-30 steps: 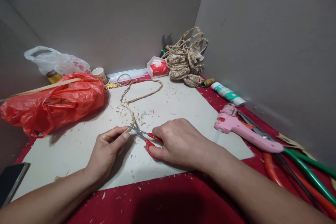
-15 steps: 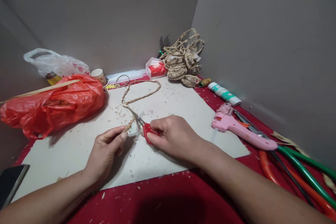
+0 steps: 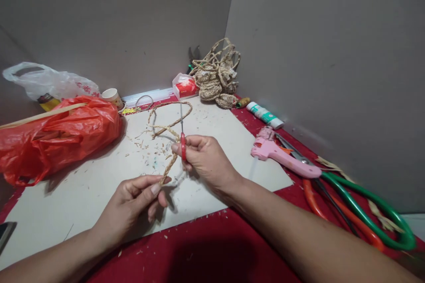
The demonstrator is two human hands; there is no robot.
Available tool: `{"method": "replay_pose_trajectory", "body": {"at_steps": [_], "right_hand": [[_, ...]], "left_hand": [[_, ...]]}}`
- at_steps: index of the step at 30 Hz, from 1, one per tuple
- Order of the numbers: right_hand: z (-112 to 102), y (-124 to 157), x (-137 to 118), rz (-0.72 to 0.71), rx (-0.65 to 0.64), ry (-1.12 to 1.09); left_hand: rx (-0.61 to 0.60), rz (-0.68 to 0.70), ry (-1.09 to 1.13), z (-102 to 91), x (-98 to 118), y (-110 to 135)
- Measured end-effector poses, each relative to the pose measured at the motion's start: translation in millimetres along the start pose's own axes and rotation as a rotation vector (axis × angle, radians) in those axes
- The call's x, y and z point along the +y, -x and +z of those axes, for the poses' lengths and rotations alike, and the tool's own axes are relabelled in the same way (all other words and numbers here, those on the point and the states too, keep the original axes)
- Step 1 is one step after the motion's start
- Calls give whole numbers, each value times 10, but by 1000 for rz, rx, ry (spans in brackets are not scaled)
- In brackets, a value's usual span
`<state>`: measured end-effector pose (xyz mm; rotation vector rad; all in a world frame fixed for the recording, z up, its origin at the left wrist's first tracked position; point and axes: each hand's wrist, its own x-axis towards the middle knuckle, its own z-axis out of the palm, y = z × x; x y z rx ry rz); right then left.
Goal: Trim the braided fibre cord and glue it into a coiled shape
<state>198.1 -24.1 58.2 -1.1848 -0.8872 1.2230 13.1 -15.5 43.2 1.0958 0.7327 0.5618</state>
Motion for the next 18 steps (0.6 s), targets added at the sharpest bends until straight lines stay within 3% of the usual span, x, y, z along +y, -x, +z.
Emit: {"method": "replay_pose_trajectory", "body": {"at_steps": [4, 12, 18], "right_hand": [[-25, -26, -26, -80, 55, 81], [-91, -104, 15, -151, 141, 156], [-140, -142, -58, -57, 10, 364]], "left_hand": [[-68, -98, 9, 27, 54, 27], [-26, -76, 82, 10, 38, 6], [17, -103, 180, -21, 46, -27]]}}
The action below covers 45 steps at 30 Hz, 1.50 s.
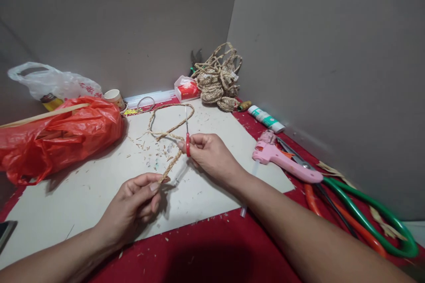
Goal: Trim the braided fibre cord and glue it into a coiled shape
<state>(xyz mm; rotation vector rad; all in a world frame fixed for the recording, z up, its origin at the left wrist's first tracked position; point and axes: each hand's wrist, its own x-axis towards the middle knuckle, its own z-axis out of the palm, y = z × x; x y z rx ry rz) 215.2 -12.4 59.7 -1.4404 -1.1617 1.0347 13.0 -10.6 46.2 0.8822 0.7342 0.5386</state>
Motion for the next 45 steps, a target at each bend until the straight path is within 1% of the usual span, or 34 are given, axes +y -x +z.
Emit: {"method": "replay_pose_trajectory", "body": {"at_steps": [2, 4, 5, 7, 9, 10, 12, 14, 17, 23, 33, 38, 45], "right_hand": [[-32, 8, -32, -26, 19, 93], [-64, 38, -60, -87, 46, 194], [-78, 60, -72, -122, 25, 256], [-96, 107, -87, -197, -81, 428], [-96, 146, -93, -256, -204, 659], [-89, 159, -95, -275, -242, 779], [-64, 170, -95, -294, -266, 966], [-36, 169, -94, -303, -287, 1069], [-12, 167, -91, -317, -320, 1132], [-16, 179, -51, -362, -314, 1207], [37, 176, 26, -423, -297, 1228], [50, 176, 48, -461, -283, 1248], [21, 171, 82, -493, -321, 1251]], "left_hand": [[16, -11, 65, -20, 19, -31], [39, -10, 129, -49, 40, -70], [49, -3, 160, -66, 50, -89], [56, 9, 216, -98, 66, -123], [56, 14, 264, -126, 77, -146], [56, 14, 282, -137, 80, -154], [55, 13, 307, -155, 82, -163], [58, 10, 324, -166, 80, -168], [61, 0, 339, -174, 77, -175], [36, -3, 340, -181, 65, -177], [-34, -26, 341, -190, 28, -198], [-27, -17, 335, -191, 29, -185], [-3, -25, 326, -175, 43, -182]]}}
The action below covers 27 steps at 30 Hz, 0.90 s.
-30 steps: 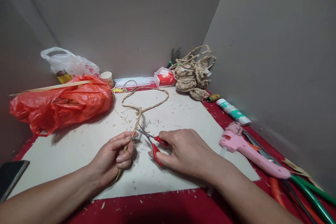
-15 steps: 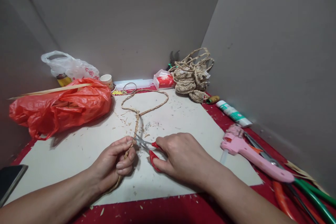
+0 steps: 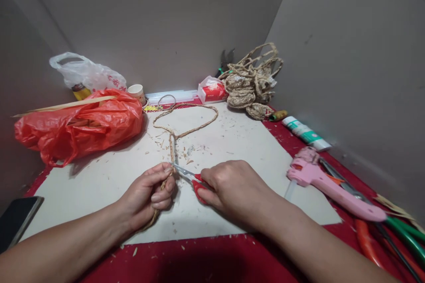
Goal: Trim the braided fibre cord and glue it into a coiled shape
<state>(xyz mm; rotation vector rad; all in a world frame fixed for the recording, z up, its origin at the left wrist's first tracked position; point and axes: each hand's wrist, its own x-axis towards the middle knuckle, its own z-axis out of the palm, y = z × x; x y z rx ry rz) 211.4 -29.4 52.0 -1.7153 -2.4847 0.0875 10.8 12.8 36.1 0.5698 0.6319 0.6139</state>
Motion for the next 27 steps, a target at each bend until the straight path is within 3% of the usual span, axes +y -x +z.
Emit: {"method": "replay_pose_trajectory", "body": {"at_steps": [14, 27], "right_hand": [[-96, -5, 50, 118, 17, -53], [-174, 6, 0, 66, -39, 58]], "left_hand": [[87, 120, -152, 58, 7, 25], [134, 225, -150, 83, 22, 40]]}}
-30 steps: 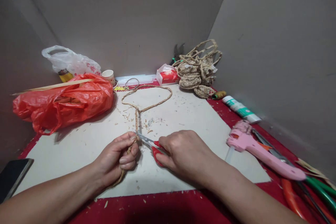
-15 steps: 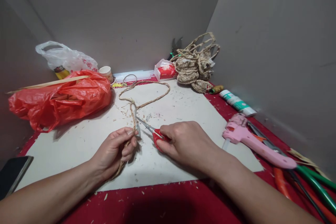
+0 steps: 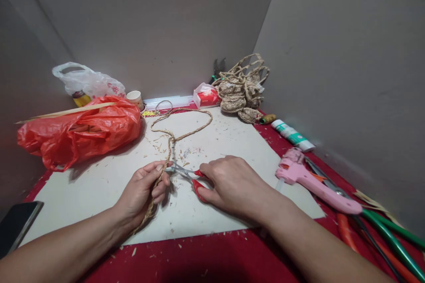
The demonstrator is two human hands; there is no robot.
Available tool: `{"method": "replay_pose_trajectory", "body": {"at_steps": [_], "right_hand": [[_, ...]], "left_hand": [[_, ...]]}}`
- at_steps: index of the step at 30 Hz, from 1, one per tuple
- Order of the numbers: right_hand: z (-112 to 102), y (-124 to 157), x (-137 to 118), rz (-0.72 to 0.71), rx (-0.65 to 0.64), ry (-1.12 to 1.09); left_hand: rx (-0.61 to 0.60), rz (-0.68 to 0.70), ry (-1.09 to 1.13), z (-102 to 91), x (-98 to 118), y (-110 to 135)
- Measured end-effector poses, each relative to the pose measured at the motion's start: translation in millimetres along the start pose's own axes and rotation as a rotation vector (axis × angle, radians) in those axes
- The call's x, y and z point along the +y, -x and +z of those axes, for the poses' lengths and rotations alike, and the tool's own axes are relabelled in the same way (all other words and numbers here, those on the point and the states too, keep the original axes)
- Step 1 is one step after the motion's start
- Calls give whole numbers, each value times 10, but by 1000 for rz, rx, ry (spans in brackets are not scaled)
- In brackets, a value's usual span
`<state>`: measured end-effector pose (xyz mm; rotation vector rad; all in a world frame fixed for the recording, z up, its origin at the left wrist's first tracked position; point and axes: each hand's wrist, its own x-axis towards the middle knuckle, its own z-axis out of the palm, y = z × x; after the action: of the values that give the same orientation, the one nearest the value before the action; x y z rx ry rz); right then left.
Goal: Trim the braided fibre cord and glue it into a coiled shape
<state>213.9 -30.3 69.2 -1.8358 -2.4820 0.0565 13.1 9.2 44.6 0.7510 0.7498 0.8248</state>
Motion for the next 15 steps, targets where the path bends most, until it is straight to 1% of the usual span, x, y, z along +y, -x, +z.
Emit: {"method": "replay_pose_trajectory", "body": {"at_steps": [5, 10, 15], "right_hand": [[39, -25, -47, -32, 32, 58], [60, -33, -92, -29, 75, 80], [75, -34, -104, -17, 70, 89]], "left_hand": [[5, -18, 7, -4, -5, -2], [-10, -27, 5, 0, -11, -4], [-4, -24, -5, 2, -11, 7]]}}
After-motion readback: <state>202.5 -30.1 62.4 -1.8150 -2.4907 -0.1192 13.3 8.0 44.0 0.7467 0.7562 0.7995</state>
